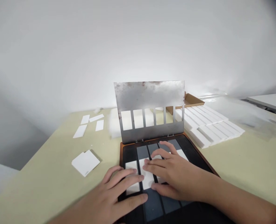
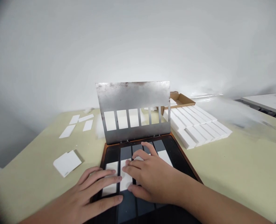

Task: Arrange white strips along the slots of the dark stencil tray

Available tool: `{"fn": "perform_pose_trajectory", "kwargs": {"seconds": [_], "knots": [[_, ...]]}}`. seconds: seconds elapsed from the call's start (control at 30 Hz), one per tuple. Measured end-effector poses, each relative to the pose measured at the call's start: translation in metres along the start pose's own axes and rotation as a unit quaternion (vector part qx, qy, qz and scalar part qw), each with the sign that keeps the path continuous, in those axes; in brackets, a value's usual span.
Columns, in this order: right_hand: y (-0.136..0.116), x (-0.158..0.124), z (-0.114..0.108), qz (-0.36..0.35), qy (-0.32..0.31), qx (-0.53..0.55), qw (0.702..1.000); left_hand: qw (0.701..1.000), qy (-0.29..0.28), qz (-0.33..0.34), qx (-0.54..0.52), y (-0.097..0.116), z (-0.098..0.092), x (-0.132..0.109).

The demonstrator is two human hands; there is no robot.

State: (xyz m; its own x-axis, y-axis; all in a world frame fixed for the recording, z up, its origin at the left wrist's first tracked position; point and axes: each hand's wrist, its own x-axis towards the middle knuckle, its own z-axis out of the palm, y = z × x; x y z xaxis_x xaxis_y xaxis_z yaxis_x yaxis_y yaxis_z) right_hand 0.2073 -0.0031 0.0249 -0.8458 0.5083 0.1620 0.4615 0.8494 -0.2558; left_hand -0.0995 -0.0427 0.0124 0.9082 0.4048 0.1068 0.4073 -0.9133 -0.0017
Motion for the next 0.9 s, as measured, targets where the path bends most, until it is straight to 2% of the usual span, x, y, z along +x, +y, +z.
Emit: {"fn": "perform_pose_trajectory", "kwargs": {"seconds": [0.23, 0.37, 0.63, 0.8, 0.9], "knots": [[-0.001, 0.002, -0.001, -0.021, -0.013, -0.038, 0.999, 1.000, 0.004, 0.001, 0.006, 0.001, 0.000, -0.001], [-0.003, 0.000, -0.005, -0.023, -0.021, -0.018, 0.999, 1.000, 0.014, 0.003, 0.005, 0.002, 0.000, 0.001], [-0.006, 0.000, 0.002, 0.006, -0.007, -0.010, 1.000, 0.999, 0.041, 0.024, -0.012, 0.002, -0.012, 0.001], [0.001, 0.007, 0.011, 0.029, 0.026, -0.019, 0.999, 0.992, 0.047, 0.106, 0.054, 0.007, -0.018, 0.008], [0.002, 0.009, 0.012, 0.032, 0.040, -0.011, 0.999, 0.992, 0.034, 0.083, 0.085, 0.012, -0.015, 0.014]]}}
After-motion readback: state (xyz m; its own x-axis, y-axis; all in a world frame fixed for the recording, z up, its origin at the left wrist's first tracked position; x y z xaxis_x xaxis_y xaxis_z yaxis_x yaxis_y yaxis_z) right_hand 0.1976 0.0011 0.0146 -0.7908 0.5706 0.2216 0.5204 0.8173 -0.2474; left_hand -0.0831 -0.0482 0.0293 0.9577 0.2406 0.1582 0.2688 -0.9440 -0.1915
